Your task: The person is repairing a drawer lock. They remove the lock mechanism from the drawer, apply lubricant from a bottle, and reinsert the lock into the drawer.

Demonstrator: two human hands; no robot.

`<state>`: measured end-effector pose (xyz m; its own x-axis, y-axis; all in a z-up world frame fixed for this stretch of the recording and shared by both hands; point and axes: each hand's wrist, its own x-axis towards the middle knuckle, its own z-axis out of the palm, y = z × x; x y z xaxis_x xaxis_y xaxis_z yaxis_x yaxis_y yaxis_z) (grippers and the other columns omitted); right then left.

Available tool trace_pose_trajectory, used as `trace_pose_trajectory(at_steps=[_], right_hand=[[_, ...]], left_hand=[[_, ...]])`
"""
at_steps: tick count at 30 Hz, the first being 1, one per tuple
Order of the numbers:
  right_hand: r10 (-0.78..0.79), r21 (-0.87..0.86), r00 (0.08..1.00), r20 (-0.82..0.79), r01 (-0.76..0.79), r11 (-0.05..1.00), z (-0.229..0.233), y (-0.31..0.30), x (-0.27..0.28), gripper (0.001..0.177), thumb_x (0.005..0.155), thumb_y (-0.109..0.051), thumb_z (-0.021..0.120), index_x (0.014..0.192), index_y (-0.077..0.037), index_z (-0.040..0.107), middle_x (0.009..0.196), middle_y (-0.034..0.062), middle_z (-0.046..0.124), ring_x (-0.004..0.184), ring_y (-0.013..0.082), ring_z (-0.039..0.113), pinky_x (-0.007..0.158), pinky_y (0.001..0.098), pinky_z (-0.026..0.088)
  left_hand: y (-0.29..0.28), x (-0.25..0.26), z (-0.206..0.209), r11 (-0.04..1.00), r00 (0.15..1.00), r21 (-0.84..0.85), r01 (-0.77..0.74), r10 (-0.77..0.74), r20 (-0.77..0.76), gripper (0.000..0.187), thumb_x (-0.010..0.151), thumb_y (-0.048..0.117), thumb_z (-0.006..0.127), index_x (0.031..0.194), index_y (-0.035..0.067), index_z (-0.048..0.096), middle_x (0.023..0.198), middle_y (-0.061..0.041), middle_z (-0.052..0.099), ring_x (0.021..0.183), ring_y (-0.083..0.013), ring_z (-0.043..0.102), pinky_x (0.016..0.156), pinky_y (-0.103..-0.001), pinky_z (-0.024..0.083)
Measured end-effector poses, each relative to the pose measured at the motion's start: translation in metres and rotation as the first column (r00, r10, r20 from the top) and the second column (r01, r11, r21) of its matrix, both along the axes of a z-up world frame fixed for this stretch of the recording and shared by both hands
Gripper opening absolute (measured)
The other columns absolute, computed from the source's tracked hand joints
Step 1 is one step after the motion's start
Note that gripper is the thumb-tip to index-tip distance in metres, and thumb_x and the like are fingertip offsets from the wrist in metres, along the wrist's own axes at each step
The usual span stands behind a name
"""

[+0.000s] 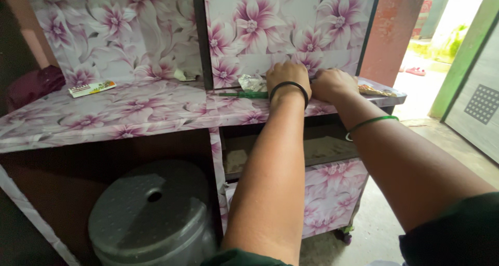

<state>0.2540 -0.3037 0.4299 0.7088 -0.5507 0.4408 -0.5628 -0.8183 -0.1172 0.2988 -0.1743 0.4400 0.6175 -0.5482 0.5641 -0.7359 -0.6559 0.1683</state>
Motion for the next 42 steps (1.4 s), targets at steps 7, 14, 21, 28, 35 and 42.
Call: trace_pose_trajectory(at_steps=[7,14,21,28,35,42], right_hand=[[0.275,-0.051,0.947,0.164,-0.271,0.961,-0.01,-0.02,-0.001,0.033,0.08,-0.017,0.067,0.112,-0.016,0.077,0.126,0.0112,0.074,0.121,0.0324,0.066,0.105,0.0432,0.051],[0.131,-0.082,0.98,0.15,-0.12,0.989,-0.01,-0.022,0.002,0.059,0.073,-0.013,0.074,0.131,-0.02,0.066,0.126,0.017,0.064,0.122,0.0391,0.055,0.097,0.0536,0.044],[0.208,-0.007,0.963,0.17,-0.209,0.978,-0.011,-0.026,0.005,0.058,0.075,-0.014,0.074,0.132,-0.024,0.068,0.126,0.011,0.067,0.123,0.0368,0.057,0.103,0.0493,0.047],[0.238,-0.101,0.901,0.362,-0.216,0.971,-0.016,-0.025,-0.005,0.037,0.075,-0.013,0.075,0.108,-0.025,0.082,0.115,0.0125,0.062,0.115,0.0345,0.059,0.099,0.047,0.049],[0.242,-0.213,0.839,0.488,-0.154,0.965,-0.015,-0.016,-0.011,0.031,0.07,-0.006,0.072,0.091,-0.025,0.086,0.111,0.0093,0.062,0.113,0.036,0.053,0.097,0.042,0.045],[0.282,-0.264,0.752,0.596,-0.148,0.953,-0.017,-0.019,-0.013,0.027,0.073,-0.006,0.071,0.092,-0.021,0.083,0.108,0.0086,0.064,0.113,0.0354,0.054,0.099,0.0409,0.047]], left_hand=[[-0.008,0.01,-0.001,1.0,0.99,0.021,0.007,-0.004,-0.143,0.026,0.094,0.022,0.061,0.114,0.02,0.077,0.124,-0.007,0.073,0.119,-0.0263,0.068,0.099,-0.04,0.054],[-0.005,0.005,-0.001,0.996,0.986,0.092,0.014,0.002,-0.166,0.032,0.091,0.028,0.065,0.12,0.021,0.074,0.132,-0.004,0.068,0.13,-0.024,0.059,0.107,-0.04,0.046],[0.001,0.002,0.001,0.998,0.989,0.061,0.019,-0.01,-0.149,0.039,0.089,0.033,0.067,0.126,0.02,0.071,0.139,-0.003,0.063,0.137,-0.0243,0.051,0.114,-0.045,0.036],[0.004,-0.001,0.001,0.998,0.996,0.059,0.028,-0.023,-0.081,0.044,0.084,0.03,0.071,0.126,0.019,0.068,0.142,-0.007,0.054,0.139,-0.0273,0.041,0.111,-0.047,0.035],[0.0,0.001,-0.004,0.999,1.0,-0.029,0.026,-0.025,0.019,0.033,0.087,0.02,0.067,0.12,0.019,0.072,0.137,-0.006,0.057,0.135,-0.0249,0.045,0.11,-0.047,0.036],[-0.005,0.004,-0.006,0.999,0.999,-0.037,0.021,-0.019,0.042,0.032,0.086,0.017,0.066,0.117,0.02,0.072,0.132,-0.003,0.06,0.131,-0.0236,0.047,0.106,-0.046,0.037]])
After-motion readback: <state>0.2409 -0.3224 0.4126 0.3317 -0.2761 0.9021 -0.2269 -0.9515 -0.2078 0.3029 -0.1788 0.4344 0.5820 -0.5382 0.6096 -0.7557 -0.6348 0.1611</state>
